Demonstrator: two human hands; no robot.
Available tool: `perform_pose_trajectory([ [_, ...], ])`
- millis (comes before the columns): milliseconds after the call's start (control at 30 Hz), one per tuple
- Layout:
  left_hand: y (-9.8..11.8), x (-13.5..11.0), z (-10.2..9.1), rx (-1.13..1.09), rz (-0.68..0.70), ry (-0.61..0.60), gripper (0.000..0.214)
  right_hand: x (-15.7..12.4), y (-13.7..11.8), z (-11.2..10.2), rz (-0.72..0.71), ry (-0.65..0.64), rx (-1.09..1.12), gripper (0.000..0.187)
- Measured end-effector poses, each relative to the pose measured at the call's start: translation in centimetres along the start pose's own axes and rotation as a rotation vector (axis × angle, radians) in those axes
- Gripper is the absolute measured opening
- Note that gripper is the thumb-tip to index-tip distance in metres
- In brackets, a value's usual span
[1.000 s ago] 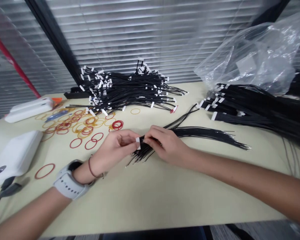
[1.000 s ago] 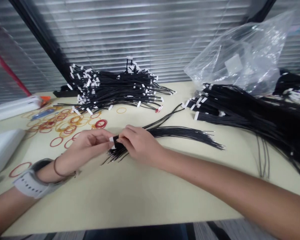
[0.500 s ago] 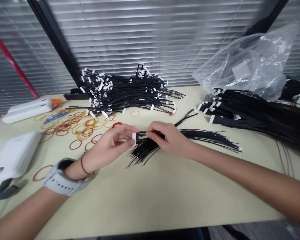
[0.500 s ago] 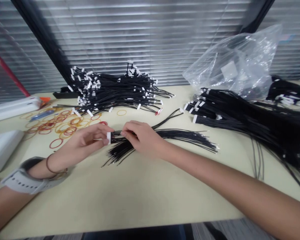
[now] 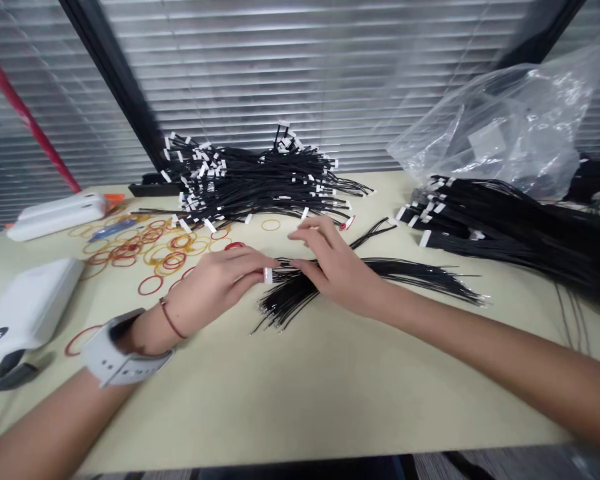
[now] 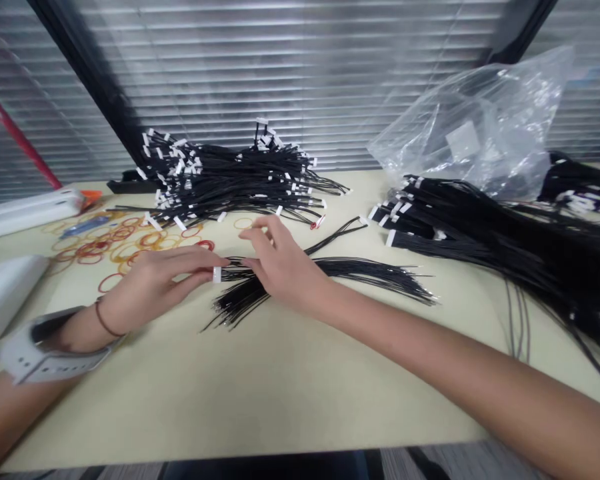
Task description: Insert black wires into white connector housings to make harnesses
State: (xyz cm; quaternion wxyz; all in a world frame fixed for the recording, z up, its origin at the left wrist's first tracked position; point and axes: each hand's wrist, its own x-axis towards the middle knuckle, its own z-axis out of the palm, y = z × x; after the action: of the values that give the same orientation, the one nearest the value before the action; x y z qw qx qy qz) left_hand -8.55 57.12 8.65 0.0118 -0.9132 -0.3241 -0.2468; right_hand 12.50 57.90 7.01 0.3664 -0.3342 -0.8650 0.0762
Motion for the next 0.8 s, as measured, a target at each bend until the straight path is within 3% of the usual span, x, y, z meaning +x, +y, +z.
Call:
perform_pose_trajectory([
  [67, -0.1, 0.2, 0.2, 0.055, 0.033, 0.021, 0.017, 0.0, -1.1, -1.3, -0.137, -0.034, -0.085, 0.016],
  [167, -0.1, 0.4, 0.5, 0.061, -0.006, 0.057, 0.016, -0.7, -2.3, -2.7, -0.336, -0.416, -0.182, 0.022],
  [233, -0.2, 0.5, 0.9, -0.018, -0.097, 0.091, 0.013, -1.4, -2.2, -2.5, -0.318, -0.548, -0.276, 0.025],
  [367, -0.6, 0.3, 2.0, -0.337, -0.351, 0.066, 0.012, -2.6, -0.3, -0.5, -0.185, -0.444, -0.283, 0.014],
  [467, -1.0, 0.0, 2.6, -0.468, -0.417, -0.025, 0.018, -2.8, 0.5, 0.6, -0.133, -0.432, -0.204, 0.016],
  [633, -0.9, 0.1, 2.5, -0.639, -0.524, -0.156, 0.018, -2.5, 0.7, 0.3, -0.068, -0.483, -0.109, 0.014],
  [800, 0.1, 0.1, 1.6, -0.792, -0.686, -0.329, 0.019, -2.7, 0.9, -0.2, -0.093, -0.555, -0.054, 0.015],
])
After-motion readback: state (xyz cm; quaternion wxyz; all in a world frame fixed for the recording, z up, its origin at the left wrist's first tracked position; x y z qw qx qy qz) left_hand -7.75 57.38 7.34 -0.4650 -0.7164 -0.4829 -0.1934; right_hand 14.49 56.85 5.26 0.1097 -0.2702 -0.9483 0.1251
